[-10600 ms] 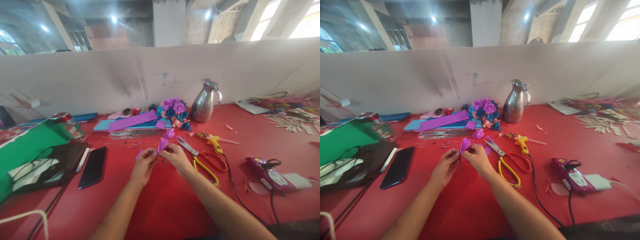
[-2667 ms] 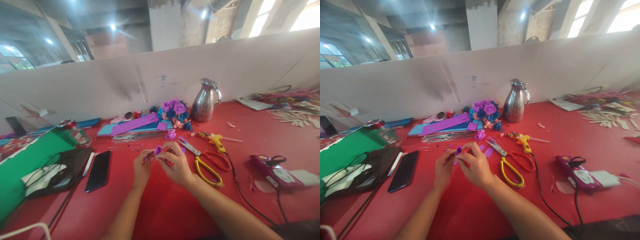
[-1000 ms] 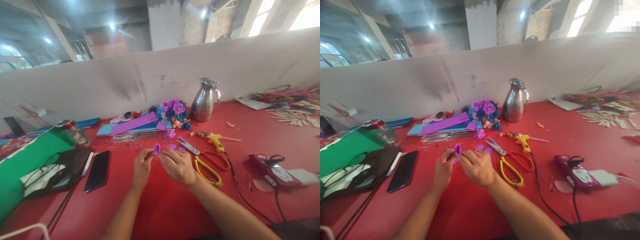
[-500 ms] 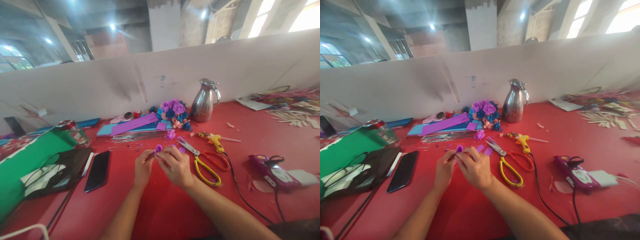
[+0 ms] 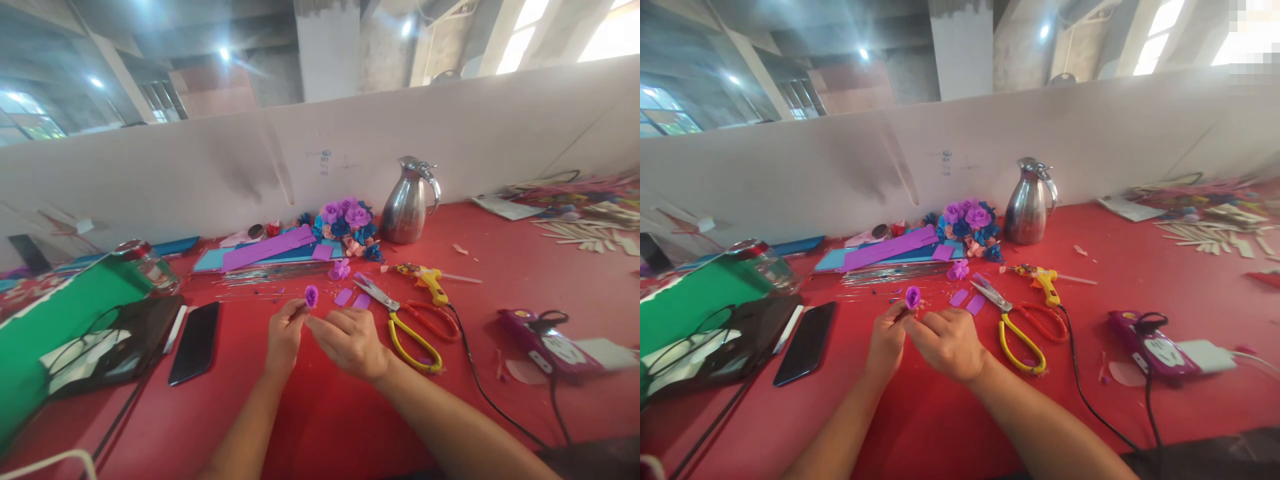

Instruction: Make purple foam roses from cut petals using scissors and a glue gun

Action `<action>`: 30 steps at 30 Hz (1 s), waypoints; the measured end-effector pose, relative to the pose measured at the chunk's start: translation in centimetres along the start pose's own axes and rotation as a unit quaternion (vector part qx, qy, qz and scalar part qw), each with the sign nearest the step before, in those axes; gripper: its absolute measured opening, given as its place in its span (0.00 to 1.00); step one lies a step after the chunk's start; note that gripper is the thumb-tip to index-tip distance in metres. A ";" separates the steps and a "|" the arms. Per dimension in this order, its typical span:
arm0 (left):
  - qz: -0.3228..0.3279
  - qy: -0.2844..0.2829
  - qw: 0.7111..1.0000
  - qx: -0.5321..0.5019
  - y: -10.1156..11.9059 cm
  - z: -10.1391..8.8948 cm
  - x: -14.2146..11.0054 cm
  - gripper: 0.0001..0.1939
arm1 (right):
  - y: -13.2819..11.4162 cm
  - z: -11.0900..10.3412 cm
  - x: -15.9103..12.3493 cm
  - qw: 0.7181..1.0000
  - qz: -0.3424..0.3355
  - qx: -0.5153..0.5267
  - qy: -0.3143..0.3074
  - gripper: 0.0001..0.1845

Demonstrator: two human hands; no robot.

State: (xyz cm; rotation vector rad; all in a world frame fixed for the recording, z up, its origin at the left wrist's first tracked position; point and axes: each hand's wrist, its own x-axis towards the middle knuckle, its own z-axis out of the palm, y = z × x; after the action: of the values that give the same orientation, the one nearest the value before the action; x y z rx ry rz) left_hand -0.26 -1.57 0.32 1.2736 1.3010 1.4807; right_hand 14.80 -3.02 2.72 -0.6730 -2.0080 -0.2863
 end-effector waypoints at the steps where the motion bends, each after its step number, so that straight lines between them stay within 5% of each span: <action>1: -0.008 -0.004 1.000 -0.012 -0.1 0.0 0.0 0.09 | 0.0 0.0 0.0 1.000 -0.018 0.010 -0.007 0.11; 5: -0.021 -0.024 0.999 -0.040 -0.2 -0.1 0.0 0.09 | -0.1 0.2 -0.1 0.999 -0.014 0.039 0.008 0.10; 12: 0.009 -0.073 0.997 -0.004 0.3 -0.1 -0.2 0.13 | 0.5 -0.5 1.0 0.959 0.182 0.209 0.055 0.11; 19: 0.028 -0.107 0.994 0.012 0.8 0.1 -0.1 0.15 | 1.5 -0.6 1.1 0.961 0.168 0.219 -0.006 0.13; 30: 0.020 -0.107 0.993 0.042 0.8 -0.1 -0.1 0.12 | 1.8 -0.3 0.6 0.971 0.138 0.196 0.026 0.11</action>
State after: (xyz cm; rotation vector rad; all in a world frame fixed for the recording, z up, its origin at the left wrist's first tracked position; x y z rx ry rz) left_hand -0.30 -1.80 1.14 1.4775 1.2136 1.2881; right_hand 15.85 -1.44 3.24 -0.6692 -1.8204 0.2519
